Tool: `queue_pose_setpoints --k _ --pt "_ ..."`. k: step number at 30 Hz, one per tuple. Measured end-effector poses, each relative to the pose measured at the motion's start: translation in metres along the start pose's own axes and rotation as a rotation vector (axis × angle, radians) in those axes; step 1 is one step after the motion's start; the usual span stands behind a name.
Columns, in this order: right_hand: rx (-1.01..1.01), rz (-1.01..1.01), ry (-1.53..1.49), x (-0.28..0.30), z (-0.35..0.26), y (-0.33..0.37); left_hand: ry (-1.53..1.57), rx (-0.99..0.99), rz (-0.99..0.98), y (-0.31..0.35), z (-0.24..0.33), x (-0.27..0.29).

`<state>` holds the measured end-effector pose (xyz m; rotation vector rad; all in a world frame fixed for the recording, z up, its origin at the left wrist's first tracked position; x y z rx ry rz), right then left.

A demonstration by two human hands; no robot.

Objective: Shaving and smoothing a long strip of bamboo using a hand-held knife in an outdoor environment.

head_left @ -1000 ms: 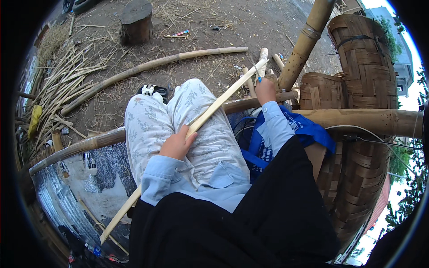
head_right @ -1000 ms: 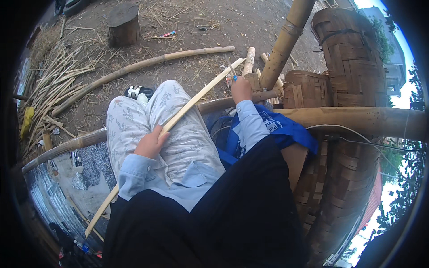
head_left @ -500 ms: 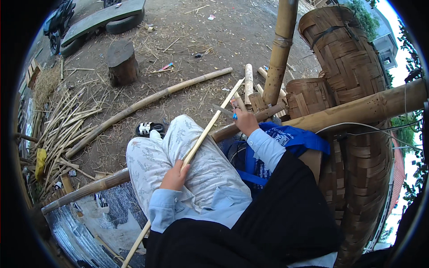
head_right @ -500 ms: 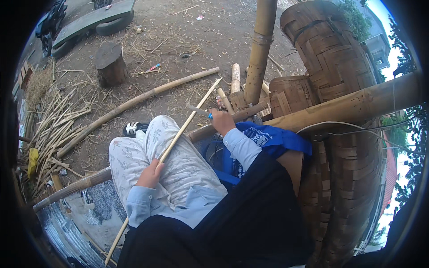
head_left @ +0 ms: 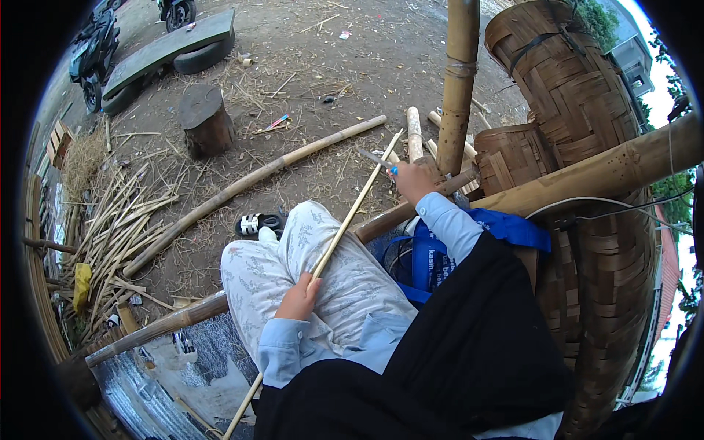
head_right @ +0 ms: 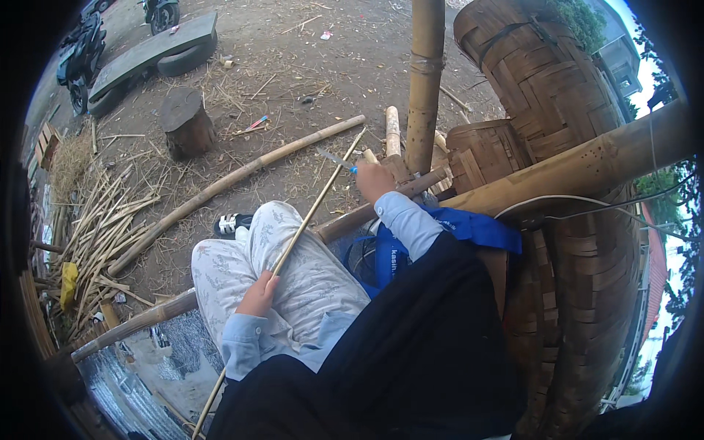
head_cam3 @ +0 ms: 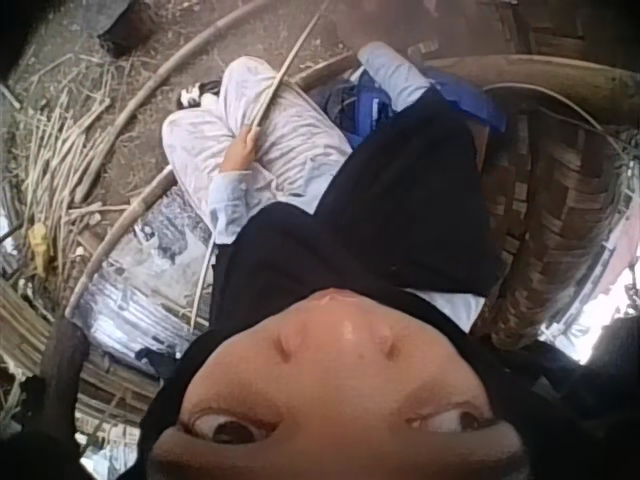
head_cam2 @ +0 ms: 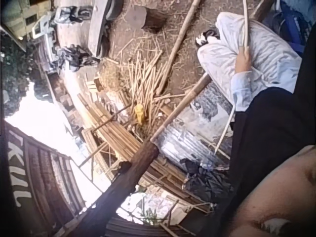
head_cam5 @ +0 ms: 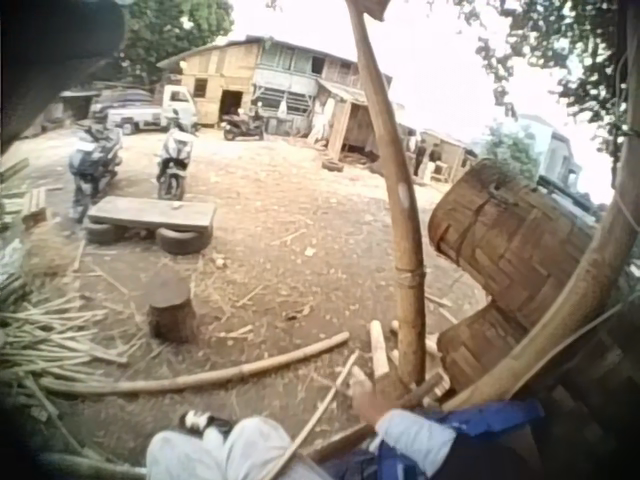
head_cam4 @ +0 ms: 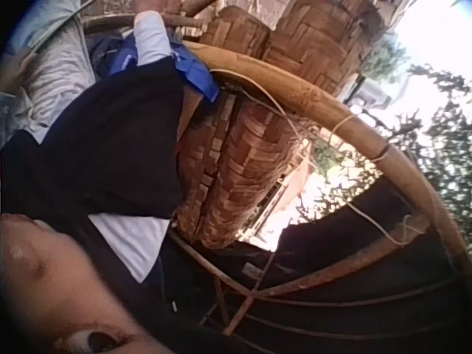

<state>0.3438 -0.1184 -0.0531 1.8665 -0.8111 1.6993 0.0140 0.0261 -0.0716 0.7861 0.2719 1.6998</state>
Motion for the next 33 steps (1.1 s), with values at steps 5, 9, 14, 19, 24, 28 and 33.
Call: queue_pose_setpoints --k 5,9,14,19,24,28,33 --pt "-0.26 -0.106 -0.189 0.019 0.039 -0.007 -0.05 0.035 0.02 0.003 0.001 -0.003" --pt "0.006 -0.081 0.032 0.006 0.005 -0.009 -0.032 0.011 -0.003 0.001 -0.001 0.0" --pt "-0.257 0.025 -0.01 0.004 0.085 -0.01 -0.023 0.002 -0.031 0.001 0.009 -0.005" --pt "0.109 -0.098 0.097 0.017 -0.004 -0.002 0.02 0.06 -0.04 0.005 -0.007 0.003" --pt "-0.426 -0.02 0.056 0.019 0.107 -0.004 0.029 -0.021 -0.065 -0.001 0.0 -0.004" --pt "-0.313 0.048 -0.012 -0.009 0.092 0.0 0.05 -0.002 -0.08 -0.006 0.0 -0.004" --pt "-0.385 -0.038 -0.105 -0.031 0.058 0.018 0.051 0.027 -0.058 0.002 -0.002 0.012"
Point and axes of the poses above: each hand's wrist, its own y-axis away from the middle knuckle, its own x-axis out of the back of the hand, z = x × y, the point moved 4 cm from there along -y, towards the middle knuckle, and after that the axes turned 8 degrees about x, right-handed, at the moved point
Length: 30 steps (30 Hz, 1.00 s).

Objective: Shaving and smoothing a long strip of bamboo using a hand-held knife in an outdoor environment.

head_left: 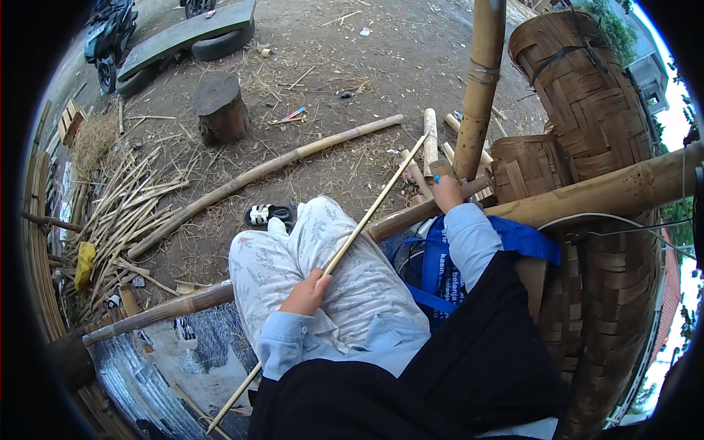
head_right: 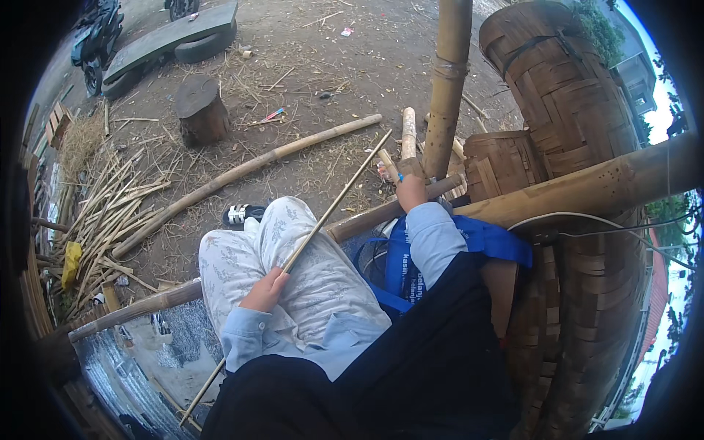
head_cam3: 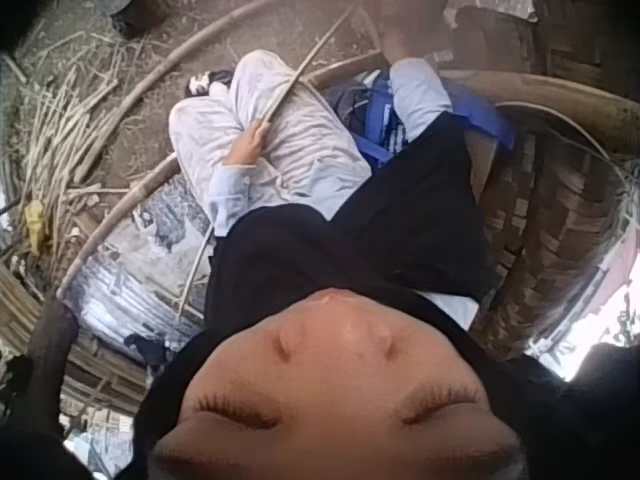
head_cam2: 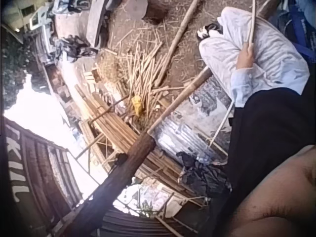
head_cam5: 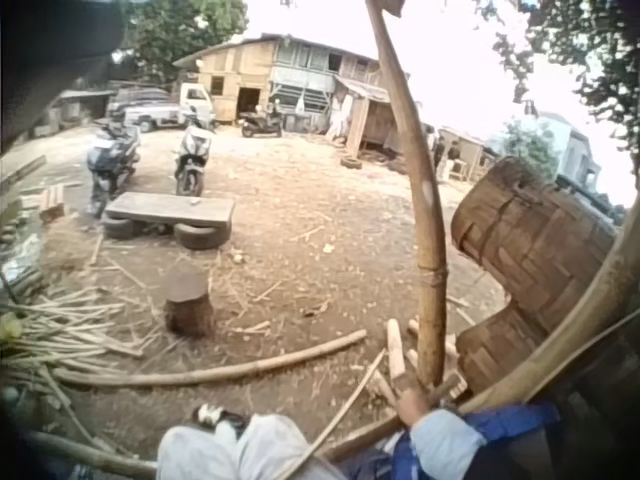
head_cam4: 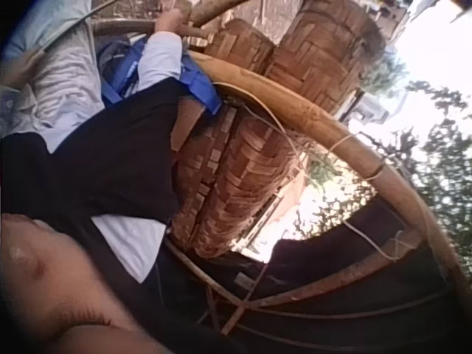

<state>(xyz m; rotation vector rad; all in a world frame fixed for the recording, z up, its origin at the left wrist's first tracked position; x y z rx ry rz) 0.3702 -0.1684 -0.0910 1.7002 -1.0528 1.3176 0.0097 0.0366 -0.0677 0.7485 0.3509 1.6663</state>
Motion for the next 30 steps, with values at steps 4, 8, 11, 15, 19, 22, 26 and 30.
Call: queue_pose_setpoints --k 4,8,11,15,19,22,26,30 --pt "0.07 0.11 0.17 -0.014 -0.002 0.033 0.0 -0.032 -0.034 -0.004 -0.006 -0.007" --pt "-0.174 0.225 0.079 -0.016 0.015 0.049 -0.021 -0.02 -0.126 -0.006 0.0 -0.019" --pt "-0.185 0.241 0.105 -0.018 0.008 0.051 -0.018 -0.053 -0.092 -0.004 -0.007 -0.023" --pt "-0.12 0.268 0.097 -0.028 0.02 0.038 -0.014 -0.095 -0.035 0.003 0.002 -0.02" --pt "-0.088 0.2 0.255 -0.033 0.012 0.023 -0.109 -0.08 0.098 0.011 0.01 -0.02" --pt "-0.147 0.266 0.142 -0.037 0.026 -0.002 -0.257 -0.119 0.236 0.017 0.027 -0.025" --pt "-0.212 0.27 0.103 -0.046 0.013 -0.003 -0.308 -0.128 0.232 0.037 0.047 -0.018" --pt "-0.127 0.271 0.16 -0.043 0.003 0.019 -0.261 -0.19 0.2 0.036 0.04 -0.017"
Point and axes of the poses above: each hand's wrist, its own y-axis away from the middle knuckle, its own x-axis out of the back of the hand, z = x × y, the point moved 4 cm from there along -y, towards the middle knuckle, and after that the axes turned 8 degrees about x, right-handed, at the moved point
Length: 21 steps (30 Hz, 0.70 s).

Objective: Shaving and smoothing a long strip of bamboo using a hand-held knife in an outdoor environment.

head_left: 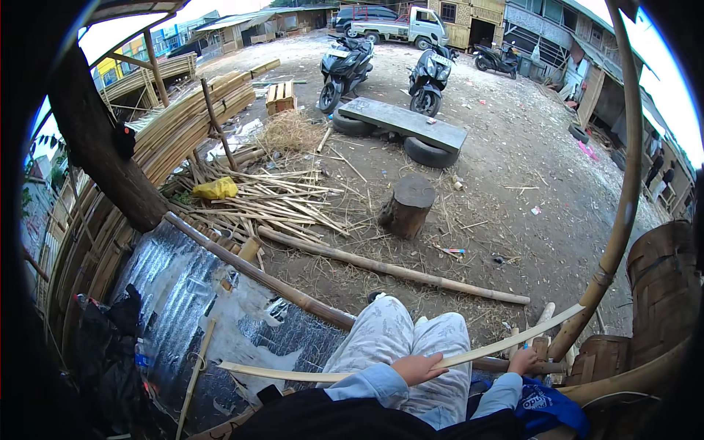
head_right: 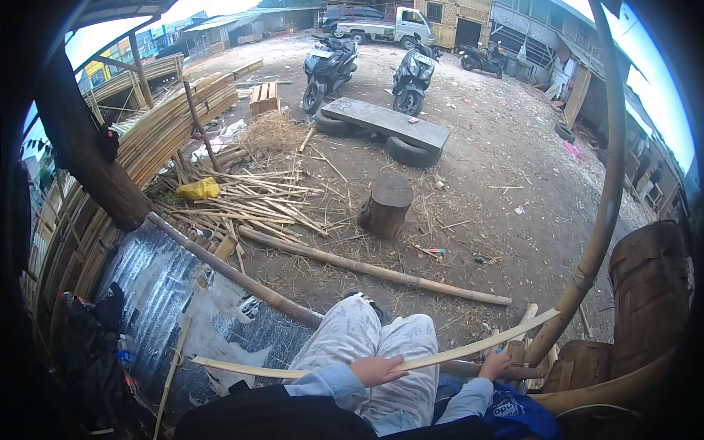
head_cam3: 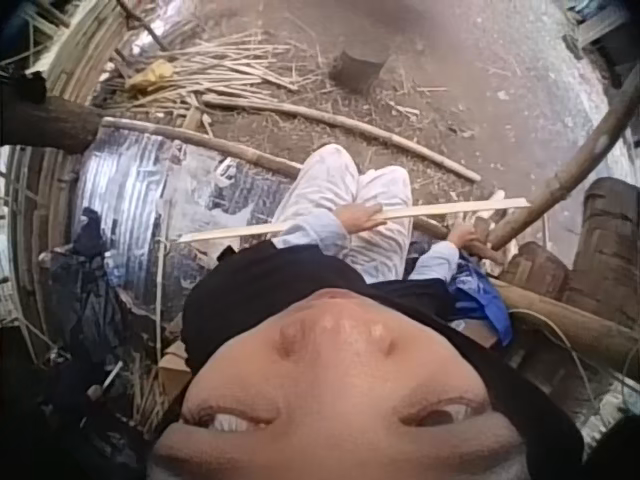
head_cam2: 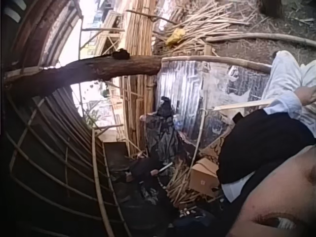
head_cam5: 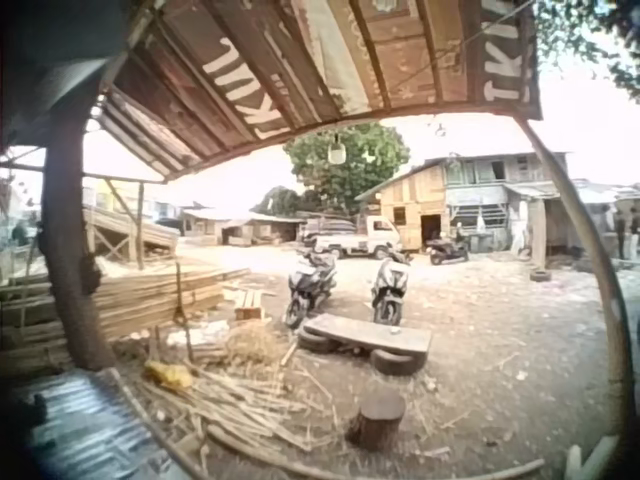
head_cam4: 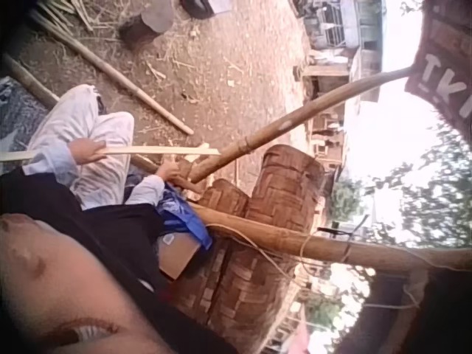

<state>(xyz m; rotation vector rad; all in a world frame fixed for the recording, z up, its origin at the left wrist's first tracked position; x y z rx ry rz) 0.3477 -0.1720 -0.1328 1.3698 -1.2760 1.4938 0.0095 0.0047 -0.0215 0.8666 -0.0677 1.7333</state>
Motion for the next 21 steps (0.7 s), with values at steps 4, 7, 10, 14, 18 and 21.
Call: queue_pose_setpoints --k 4,7,10,14,18,21 --pt "0.102 -0.033 -0.09 0.01 0.005 0.0 0.02 -0.003 -0.01 -0.002 -0.016 -0.013" --pt "0.103 -0.074 -0.227 -0.003 0.02 -0.016 -0.061 0.018 -0.037 -0.006 -0.028 -0.02" --pt "-0.255 -0.124 -1.065 -0.049 0.036 -0.024 -0.126 0.013 -0.002 -0.008 -0.037 -0.031" --pt "-0.238 -0.098 -1.066 0.029 -0.041 0.043 -0.106 0.028 0.012 0.003 -0.03 -0.022" --pt "-0.406 0.183 -1.332 -0.03 0.051 0.019 -0.174 -0.071 0.012 -0.016 -0.015 -0.031" --pt "-0.695 0.075 -1.486 0.034 0.031 0.032 -0.188 -0.001 0.052 -0.006 -0.02 -0.019"
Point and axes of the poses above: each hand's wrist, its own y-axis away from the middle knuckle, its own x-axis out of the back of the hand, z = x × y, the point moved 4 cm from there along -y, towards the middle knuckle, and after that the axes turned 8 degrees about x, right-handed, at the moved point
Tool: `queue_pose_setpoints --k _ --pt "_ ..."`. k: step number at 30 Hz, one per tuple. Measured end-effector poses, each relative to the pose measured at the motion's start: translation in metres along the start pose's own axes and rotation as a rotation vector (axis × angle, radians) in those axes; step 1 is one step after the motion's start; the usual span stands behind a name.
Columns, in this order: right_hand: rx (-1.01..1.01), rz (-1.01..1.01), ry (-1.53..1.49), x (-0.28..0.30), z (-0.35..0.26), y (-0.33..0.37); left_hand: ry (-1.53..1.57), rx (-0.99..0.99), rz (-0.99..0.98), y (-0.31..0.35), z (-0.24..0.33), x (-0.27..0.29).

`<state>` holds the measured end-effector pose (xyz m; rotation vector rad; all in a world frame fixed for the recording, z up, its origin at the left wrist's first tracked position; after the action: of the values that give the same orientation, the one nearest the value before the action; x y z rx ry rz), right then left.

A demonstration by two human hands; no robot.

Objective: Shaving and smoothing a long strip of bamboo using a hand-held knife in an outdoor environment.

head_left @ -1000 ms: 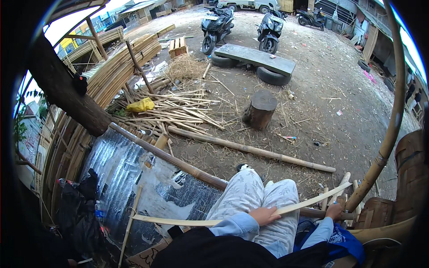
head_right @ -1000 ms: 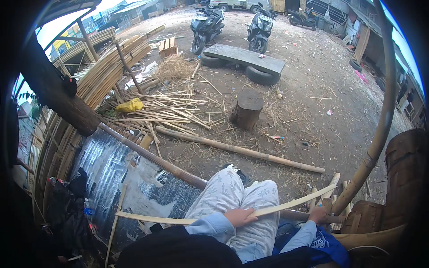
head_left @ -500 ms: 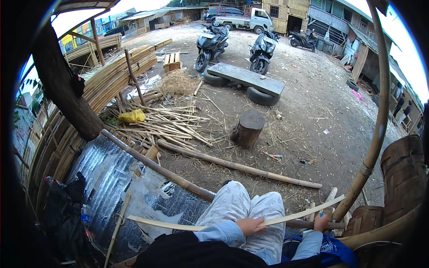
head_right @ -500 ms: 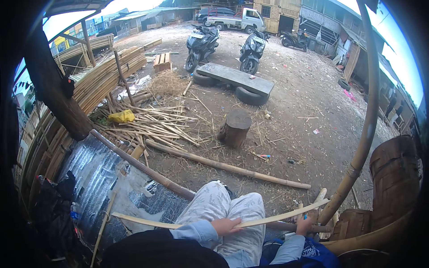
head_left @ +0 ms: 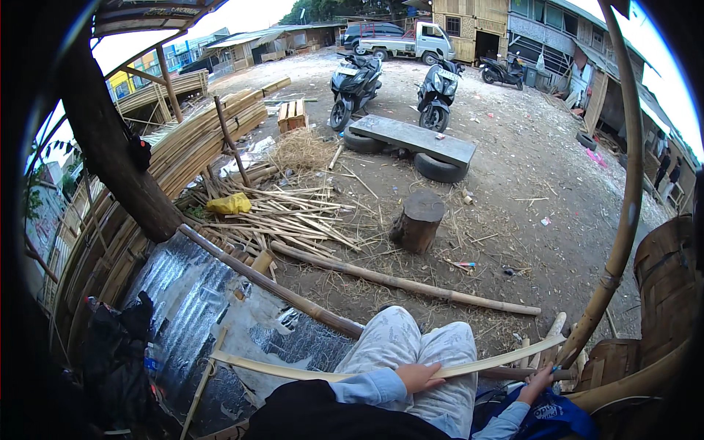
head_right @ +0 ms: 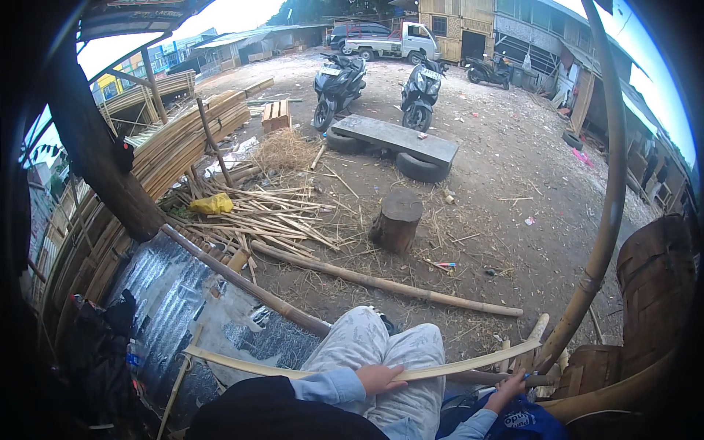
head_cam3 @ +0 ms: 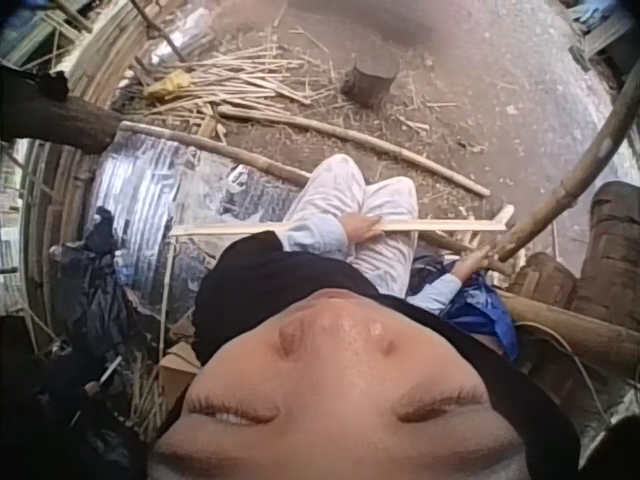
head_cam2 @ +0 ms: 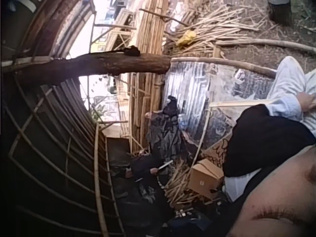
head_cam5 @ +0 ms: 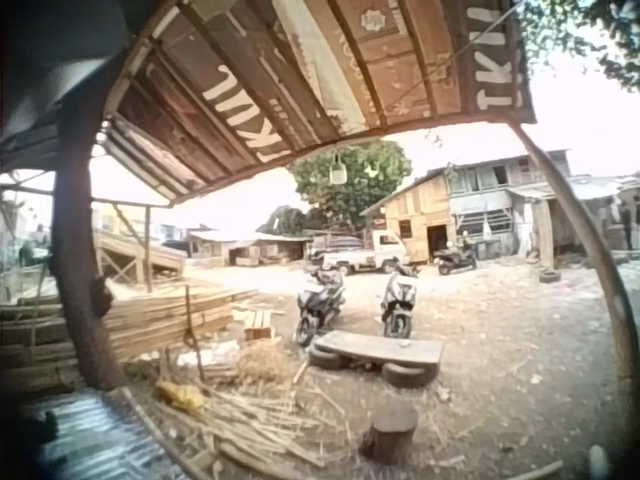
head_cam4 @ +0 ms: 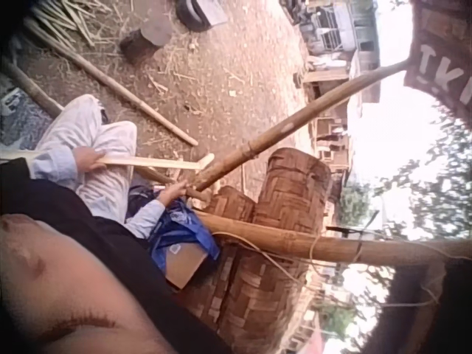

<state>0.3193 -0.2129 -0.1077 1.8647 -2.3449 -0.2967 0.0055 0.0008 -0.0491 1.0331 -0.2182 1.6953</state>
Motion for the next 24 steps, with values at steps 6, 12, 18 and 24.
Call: queue_pose_setpoints --k 6,12,18,24 --pt "0.464 -0.41 0.132 -0.031 -0.03 0.079 0.019 -0.023 0.135 -0.017 0.022 0.004" --pt "0.693 -0.844 0.822 -0.084 -0.06 0.206 0.025 0.057 0.353 -0.03 0.013 0.006" --pt "0.767 -0.787 1.161 -0.085 -0.038 0.217 -0.024 0.153 0.348 -0.021 0.0 -0.003" --pt "0.703 -0.752 1.228 -0.078 -0.029 0.213 -0.032 0.087 0.298 -0.034 0.0 -0.007"
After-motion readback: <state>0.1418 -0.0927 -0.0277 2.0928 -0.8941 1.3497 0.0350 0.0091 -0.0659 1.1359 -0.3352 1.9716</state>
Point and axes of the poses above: each hand's wrist, its own y-axis away from the middle knuckle, its own x-axis out of the back of the hand, z = x × y, the point moved 4 cm from there along -y, towards the middle knuckle, and after that the axes turned 8 degrees about x, right-handed, at the moved point
